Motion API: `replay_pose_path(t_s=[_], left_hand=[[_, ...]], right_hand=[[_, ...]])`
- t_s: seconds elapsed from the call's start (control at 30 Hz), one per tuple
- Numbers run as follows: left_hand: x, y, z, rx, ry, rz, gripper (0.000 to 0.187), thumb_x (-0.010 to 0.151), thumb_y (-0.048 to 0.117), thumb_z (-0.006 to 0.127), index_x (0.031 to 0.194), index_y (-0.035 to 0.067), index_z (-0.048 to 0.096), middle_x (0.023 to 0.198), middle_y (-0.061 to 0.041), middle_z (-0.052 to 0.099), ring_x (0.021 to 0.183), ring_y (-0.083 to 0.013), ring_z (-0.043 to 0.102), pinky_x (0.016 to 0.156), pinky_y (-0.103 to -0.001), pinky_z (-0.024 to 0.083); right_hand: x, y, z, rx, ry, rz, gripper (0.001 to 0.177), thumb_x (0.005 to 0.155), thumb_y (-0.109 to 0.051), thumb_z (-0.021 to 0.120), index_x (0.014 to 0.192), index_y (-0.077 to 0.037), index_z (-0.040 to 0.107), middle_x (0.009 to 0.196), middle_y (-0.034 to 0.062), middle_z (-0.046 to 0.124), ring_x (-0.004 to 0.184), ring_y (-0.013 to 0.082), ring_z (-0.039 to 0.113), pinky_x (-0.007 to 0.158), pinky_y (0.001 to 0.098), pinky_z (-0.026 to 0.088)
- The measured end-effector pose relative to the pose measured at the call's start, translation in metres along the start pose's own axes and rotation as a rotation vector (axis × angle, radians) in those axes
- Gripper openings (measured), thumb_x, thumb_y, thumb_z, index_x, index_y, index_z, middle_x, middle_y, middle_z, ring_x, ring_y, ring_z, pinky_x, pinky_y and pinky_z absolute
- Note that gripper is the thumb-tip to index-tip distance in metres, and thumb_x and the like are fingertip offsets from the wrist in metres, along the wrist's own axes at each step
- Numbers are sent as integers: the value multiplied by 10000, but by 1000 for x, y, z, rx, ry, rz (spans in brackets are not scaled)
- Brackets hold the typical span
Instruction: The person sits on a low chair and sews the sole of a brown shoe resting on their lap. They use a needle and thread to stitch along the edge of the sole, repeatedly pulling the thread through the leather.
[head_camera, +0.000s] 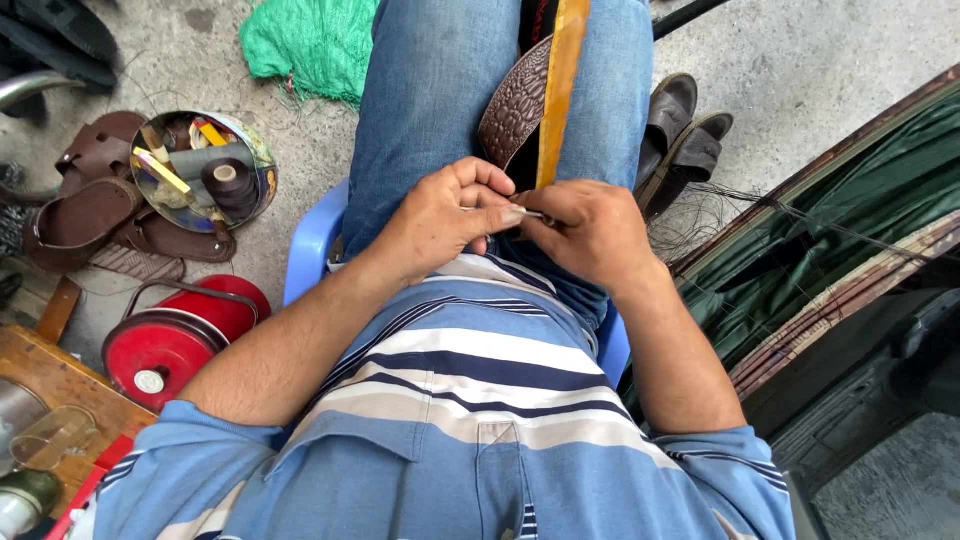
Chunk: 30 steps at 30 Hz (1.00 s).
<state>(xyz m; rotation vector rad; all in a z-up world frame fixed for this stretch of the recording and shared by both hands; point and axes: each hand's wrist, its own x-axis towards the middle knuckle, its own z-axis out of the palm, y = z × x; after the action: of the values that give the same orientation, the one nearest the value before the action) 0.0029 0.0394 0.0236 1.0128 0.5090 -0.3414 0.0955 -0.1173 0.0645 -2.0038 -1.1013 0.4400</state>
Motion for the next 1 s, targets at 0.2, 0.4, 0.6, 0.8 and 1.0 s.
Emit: replay_pose_path(t_s=[0.2, 0.4, 0.6, 0.8, 1.0], left_hand=[[-20, 32, 3, 742, 108, 281, 179, 876, 103, 538, 1006, 83, 658, 831, -114, 695, 738, -240, 687, 661, -323, 549], [-24, 13, 8, 1155, 126, 528, 261, 880, 237, 527, 1117, 142, 583, 968, -50, 681, 810, -279, 640, 673, -428, 477], [-7, 7, 10, 1576, 142, 599, 388, 870, 286, 484, 1239, 167, 494, 669, -58, 592, 584, -243, 625, 517, -380, 526], [-4, 28, 12, 1552, 100, 646, 125, 889, 217, 467, 835, 155, 562, 605, -38, 529, 567, -257, 619, 494, -370, 515], [-12, 49, 1, 1300, -95, 564, 132, 879, 221, 535, 858, 111, 605, 679, -92, 535, 661, -331, 612, 564, -433, 510]], right_hand=[[-11, 40, -52, 643, 578, 599, 143, 854, -20, 627, 783, -125, 563, 739, -41, 542, 637, 63, 517, 671, 159, 423], [-19, 41, -46, -424, 642, -165, 103, 927, 43, 509, 1028, 39, 490, 986, 192, 517, 909, 311, 494, 837, 389, 414], [-22, 25, -5, -228, 243, 34, 103, 824, -119, 704, 920, -111, 666, 872, 0, 643, 808, 214, 640, 677, 301, 510], [-17, 23, -10, -98, 230, 129, 60, 841, -133, 681, 828, -107, 629, 596, 90, 553, 582, 312, 578, 510, 371, 460], [-18, 33, -11, 21, 228, 211, 62, 808, -144, 710, 788, -129, 654, 578, 65, 552, 548, 265, 557, 514, 340, 452]])
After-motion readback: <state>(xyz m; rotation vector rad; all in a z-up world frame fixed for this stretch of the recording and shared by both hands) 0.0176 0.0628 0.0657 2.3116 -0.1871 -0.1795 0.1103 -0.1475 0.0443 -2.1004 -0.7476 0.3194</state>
